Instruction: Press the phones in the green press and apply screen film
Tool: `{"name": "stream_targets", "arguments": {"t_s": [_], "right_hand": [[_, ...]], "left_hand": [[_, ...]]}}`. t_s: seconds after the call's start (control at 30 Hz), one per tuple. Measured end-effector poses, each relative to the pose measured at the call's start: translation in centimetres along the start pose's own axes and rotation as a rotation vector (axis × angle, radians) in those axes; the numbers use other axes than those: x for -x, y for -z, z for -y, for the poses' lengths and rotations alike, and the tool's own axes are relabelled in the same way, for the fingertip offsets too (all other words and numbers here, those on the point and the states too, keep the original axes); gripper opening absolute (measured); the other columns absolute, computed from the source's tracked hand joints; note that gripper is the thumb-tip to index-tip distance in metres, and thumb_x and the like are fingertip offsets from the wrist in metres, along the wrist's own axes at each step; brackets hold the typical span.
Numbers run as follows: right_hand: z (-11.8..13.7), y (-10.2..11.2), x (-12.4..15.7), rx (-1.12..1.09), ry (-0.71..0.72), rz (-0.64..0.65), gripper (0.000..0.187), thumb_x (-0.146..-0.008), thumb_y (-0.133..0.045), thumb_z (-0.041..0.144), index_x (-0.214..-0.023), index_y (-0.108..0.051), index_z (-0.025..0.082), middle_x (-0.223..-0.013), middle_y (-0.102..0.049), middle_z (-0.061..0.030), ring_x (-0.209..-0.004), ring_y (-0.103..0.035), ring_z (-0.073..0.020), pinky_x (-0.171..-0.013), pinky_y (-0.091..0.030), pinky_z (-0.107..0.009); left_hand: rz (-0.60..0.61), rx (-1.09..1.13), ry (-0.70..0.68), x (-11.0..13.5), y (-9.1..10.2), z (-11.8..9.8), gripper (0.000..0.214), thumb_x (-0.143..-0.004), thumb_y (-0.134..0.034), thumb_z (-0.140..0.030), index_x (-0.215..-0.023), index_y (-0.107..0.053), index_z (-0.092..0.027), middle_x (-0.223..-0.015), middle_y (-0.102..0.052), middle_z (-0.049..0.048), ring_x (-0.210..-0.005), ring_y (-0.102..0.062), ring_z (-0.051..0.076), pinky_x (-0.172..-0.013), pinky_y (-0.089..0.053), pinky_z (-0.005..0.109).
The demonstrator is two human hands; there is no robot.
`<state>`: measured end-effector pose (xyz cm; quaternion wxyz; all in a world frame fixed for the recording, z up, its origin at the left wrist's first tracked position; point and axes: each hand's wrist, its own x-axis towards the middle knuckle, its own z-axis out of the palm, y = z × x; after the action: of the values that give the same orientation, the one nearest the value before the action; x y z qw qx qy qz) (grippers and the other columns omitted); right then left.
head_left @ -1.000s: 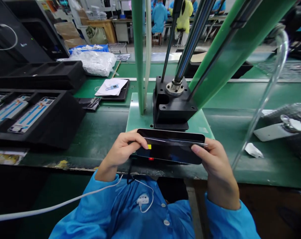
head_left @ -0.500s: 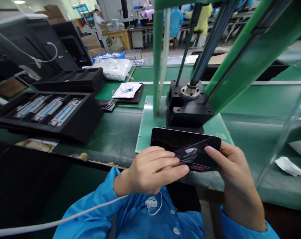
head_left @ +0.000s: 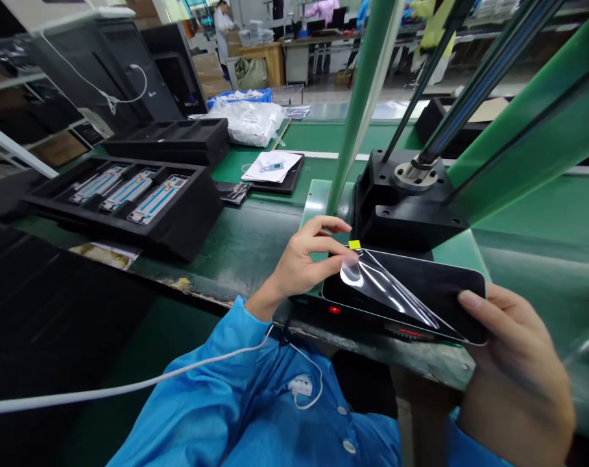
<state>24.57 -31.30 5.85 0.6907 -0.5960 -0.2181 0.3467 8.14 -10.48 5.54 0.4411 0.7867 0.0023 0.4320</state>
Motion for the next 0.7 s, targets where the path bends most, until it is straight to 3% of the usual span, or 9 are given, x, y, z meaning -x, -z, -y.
{"name": "stream_targets", "arguments": {"t_s": [0.33, 0.5, 0.7], "right_hand": [[-0.02, 0.04, 0.14, -0.034, -0.002, -0.085, 0.033, -0.053, -0.091, 0.041, -0.077, -0.079, 0.021, -0.068, -0.072, -0.0055, -0.050, -0.064, -0.0170, -0.047, -0.056, -0.020], [0.46, -0.42, 0.37, -0.022, -0.054, -0.209, 0.042, -0.041, -0.092, 0.043, -0.072, -0.078, 0.019, -0.067, -0.071, -0.0080, -0.052, -0.065, -0.0231, -0.040, -0.054, -0.027], [0.19, -0.39, 0.41, -0.008, -0.040, -0.336, 0.034, -0.044, -0.087, 0.037, -0.071, -0.077, 0.019, -0.071, -0.072, -0.0073, -0.055, -0.064, -0.0207, -0.043, -0.053, -0.025]], "left_hand": [[0.004, 0.123, 0.023, -0.12, -0.16, 0.00, 0.007, -0.086, -0.073, -0.023, -0.079, -0.076, -0.020, -0.099, -0.069, 0.0053, -0.093, -0.066, 0.016, -0.087, -0.054, 0.035], [-0.011, 0.134, 0.000, -0.15, -0.21, 0.09, 0.009, -0.086, -0.073, -0.024, -0.080, -0.076, -0.019, -0.097, -0.069, 0.0055, -0.092, -0.066, 0.016, -0.086, -0.054, 0.034], [-0.005, 0.124, -0.015, -0.21, -0.27, 0.10, 0.008, -0.087, -0.072, -0.021, -0.080, -0.076, -0.020, -0.096, -0.069, 0.0050, -0.092, -0.066, 0.015, -0.085, -0.055, 0.033]]}}
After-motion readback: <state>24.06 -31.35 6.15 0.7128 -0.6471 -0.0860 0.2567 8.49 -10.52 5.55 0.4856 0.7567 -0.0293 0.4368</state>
